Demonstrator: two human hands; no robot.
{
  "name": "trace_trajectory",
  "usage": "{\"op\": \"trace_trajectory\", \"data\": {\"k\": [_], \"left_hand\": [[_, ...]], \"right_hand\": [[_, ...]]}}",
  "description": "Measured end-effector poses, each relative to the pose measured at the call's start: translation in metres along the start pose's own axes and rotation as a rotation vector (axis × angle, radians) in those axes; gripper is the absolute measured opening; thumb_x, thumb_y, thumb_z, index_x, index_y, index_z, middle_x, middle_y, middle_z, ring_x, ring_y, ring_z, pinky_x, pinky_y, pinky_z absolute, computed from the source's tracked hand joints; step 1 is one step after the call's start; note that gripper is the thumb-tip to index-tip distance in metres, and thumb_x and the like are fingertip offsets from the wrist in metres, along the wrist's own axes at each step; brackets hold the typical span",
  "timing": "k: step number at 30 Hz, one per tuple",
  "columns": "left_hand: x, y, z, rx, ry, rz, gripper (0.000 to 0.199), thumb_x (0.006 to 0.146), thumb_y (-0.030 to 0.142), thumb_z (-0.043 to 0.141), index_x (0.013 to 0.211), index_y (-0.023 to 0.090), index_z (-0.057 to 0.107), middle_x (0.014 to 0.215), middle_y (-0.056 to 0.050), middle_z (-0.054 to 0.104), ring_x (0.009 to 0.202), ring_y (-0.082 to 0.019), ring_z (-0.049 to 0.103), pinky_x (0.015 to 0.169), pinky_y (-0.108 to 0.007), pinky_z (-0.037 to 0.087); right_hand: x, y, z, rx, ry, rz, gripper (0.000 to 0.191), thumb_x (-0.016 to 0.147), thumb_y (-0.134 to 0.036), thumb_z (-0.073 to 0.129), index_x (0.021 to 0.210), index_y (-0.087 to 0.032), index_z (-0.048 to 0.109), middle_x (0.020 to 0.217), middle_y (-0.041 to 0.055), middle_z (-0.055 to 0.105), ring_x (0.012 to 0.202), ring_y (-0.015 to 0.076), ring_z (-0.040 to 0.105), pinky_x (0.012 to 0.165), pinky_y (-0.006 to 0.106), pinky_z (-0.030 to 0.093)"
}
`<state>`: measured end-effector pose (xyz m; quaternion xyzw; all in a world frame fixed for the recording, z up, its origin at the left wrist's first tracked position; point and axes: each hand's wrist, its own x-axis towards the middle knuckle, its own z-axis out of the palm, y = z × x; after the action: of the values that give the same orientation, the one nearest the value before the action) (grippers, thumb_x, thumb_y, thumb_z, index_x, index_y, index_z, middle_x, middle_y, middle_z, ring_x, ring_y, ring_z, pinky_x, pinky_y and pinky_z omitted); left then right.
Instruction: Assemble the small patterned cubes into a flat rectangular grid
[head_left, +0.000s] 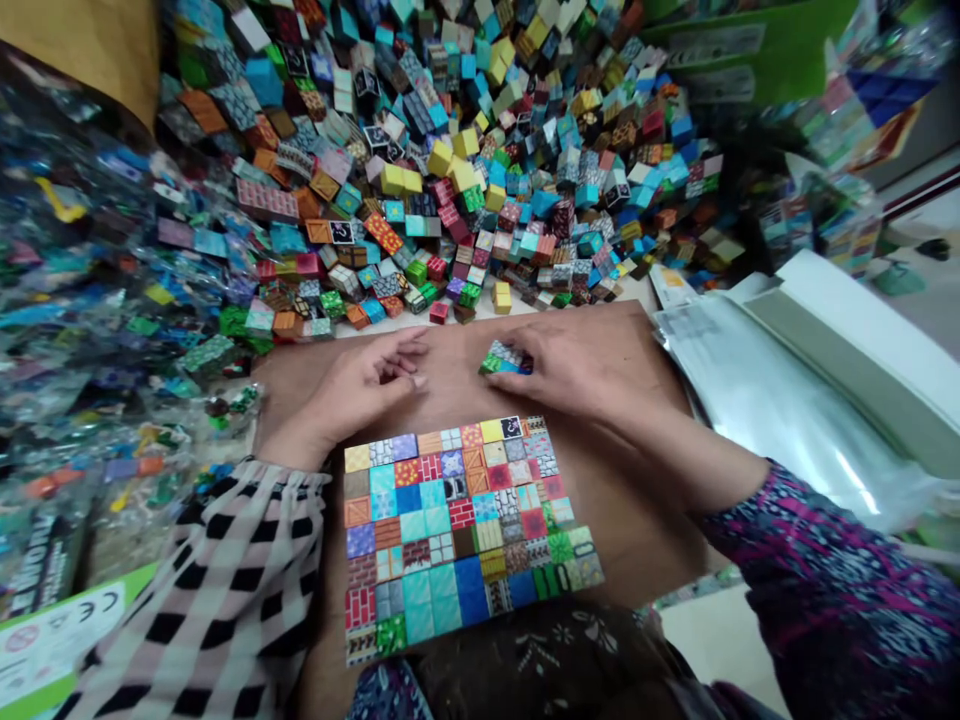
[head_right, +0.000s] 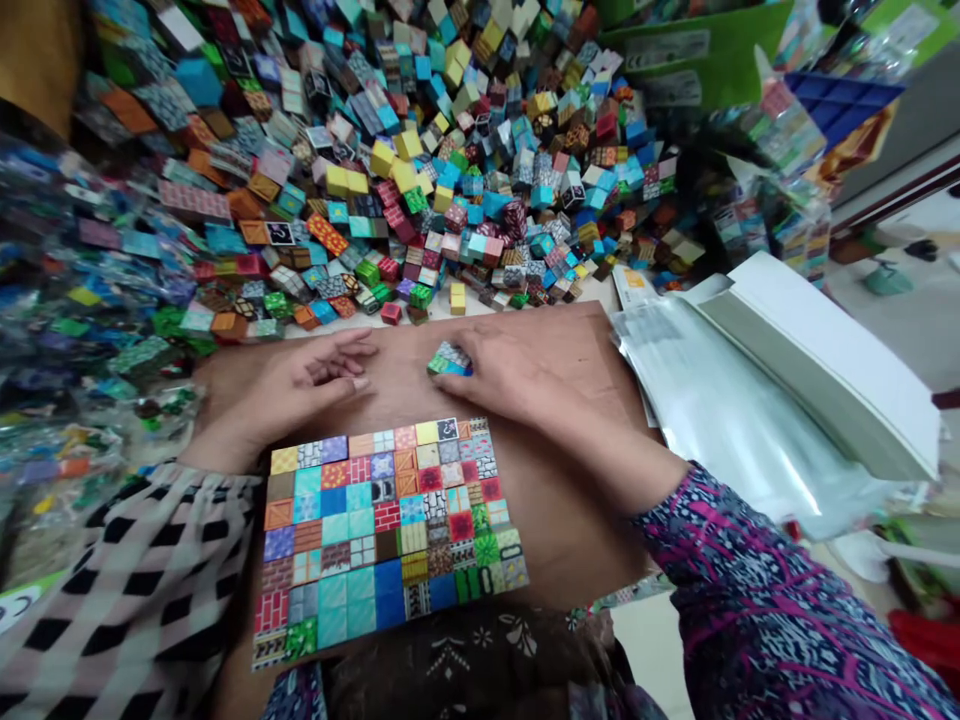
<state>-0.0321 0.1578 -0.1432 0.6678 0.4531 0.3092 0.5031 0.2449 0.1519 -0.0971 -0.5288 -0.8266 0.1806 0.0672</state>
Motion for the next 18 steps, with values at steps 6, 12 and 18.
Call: {"op": "trace_trajectory", "data": {"k": [6, 12, 18], "left_hand": [[0.000, 0.006, 0.000, 0.015, -0.011, -0.015, 0.062, 0.083, 0.041, 0.071, 0.141, 0.020, 0.061, 0.132, -0.012, 0.069, 0.103, -0.024, 0.067, 0.100, -0.046, 0.054], [0.003, 0.002, -0.001, 0.000, -0.008, 0.002, 0.057, 0.083, 0.043, 0.073, 0.134, 0.019, 0.066, 0.134, -0.013, 0.069, 0.115, -0.027, 0.066, 0.105, -0.047, 0.052], [0.005, 0.000, 0.000, -0.007, 0.009, 0.018, 0.049, 0.083, 0.042, 0.072, 0.127, 0.021, 0.069, 0.133, -0.010, 0.069, 0.122, -0.026, 0.064, 0.107, -0.044, 0.050]], "right_hand": [[-0.023, 0.024, -0.027, 0.105, -0.018, -0.086, 0.052, 0.097, -0.045, 0.059, 0.142, -0.019, 0.059, 0.129, 0.0146, 0.067, 0.113, 0.0300, 0.065, 0.096, 0.047, 0.053], [-0.012, 0.033, -0.032, 0.108, -0.294, -0.294, 0.077, 0.080, -0.011, 0.068, 0.152, -0.029, 0.049, 0.164, 0.0048, 0.039, 0.151, 0.0285, 0.036, 0.122, 0.049, 0.032], [-0.013, 0.031, -0.025, -0.027, -0.231, -0.231, 0.070, 0.080, -0.020, 0.072, 0.147, -0.023, 0.053, 0.145, 0.0113, 0.058, 0.134, 0.0318, 0.053, 0.112, 0.049, 0.041]]}}
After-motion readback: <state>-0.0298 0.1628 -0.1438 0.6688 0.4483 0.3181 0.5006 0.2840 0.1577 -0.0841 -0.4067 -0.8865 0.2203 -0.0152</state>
